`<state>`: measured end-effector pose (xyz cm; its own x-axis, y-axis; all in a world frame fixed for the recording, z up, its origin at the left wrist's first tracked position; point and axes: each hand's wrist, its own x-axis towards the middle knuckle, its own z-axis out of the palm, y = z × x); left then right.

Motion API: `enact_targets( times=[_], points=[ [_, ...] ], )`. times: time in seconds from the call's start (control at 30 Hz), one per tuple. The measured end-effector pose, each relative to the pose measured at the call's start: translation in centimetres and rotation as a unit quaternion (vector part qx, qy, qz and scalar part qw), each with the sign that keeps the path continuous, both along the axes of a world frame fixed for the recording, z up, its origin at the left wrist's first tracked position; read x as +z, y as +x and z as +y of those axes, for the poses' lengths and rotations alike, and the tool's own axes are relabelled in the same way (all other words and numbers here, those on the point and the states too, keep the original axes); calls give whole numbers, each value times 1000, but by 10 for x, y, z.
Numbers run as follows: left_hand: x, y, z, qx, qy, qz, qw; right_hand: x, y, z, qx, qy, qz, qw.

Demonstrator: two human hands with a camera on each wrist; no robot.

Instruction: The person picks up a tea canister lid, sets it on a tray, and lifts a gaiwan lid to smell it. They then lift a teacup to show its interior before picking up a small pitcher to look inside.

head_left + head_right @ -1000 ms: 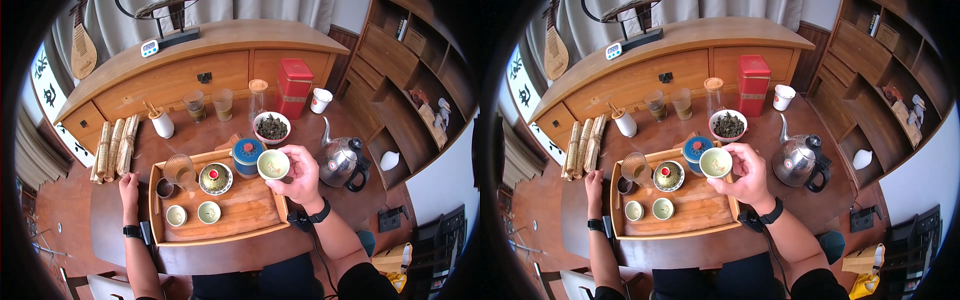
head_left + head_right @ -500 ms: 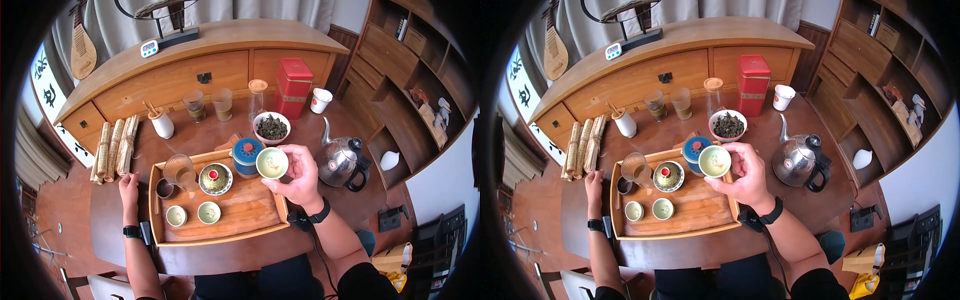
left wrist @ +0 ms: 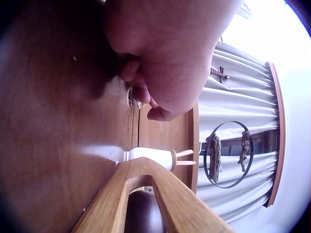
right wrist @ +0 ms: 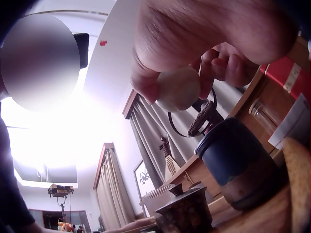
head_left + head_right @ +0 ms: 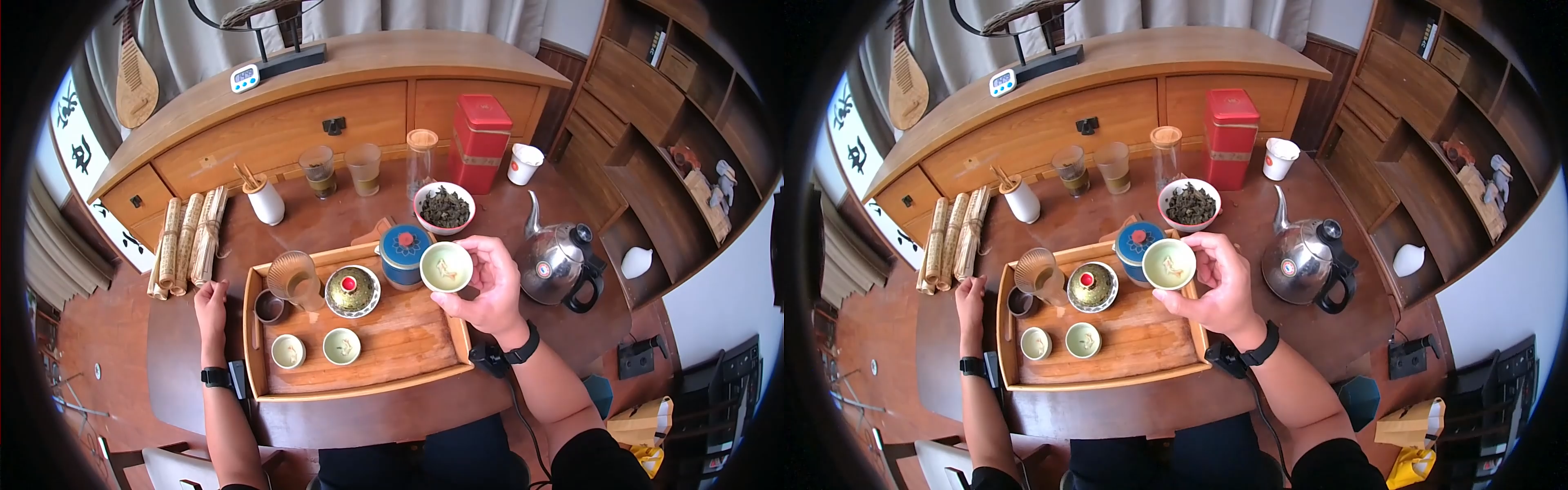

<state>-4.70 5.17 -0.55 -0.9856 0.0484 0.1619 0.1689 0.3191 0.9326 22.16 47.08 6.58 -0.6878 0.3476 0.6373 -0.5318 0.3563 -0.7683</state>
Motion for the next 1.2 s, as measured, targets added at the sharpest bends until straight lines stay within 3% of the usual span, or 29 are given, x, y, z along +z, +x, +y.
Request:
enact_targets(
  times=[0.73, 0.93, 1.2],
  points=[
    [6, 6, 3, 4, -10, -3, 1000, -7, -4, 1, -61, 62, 19, 996],
    [2, 2, 1, 3, -9, 0, 1000, 0, 0, 1, -50, 36, -5, 998],
    [-3, -2, -1, -4, -9, 9, 1000, 5, 3, -2, 30, -79, -34, 996]
  ],
)
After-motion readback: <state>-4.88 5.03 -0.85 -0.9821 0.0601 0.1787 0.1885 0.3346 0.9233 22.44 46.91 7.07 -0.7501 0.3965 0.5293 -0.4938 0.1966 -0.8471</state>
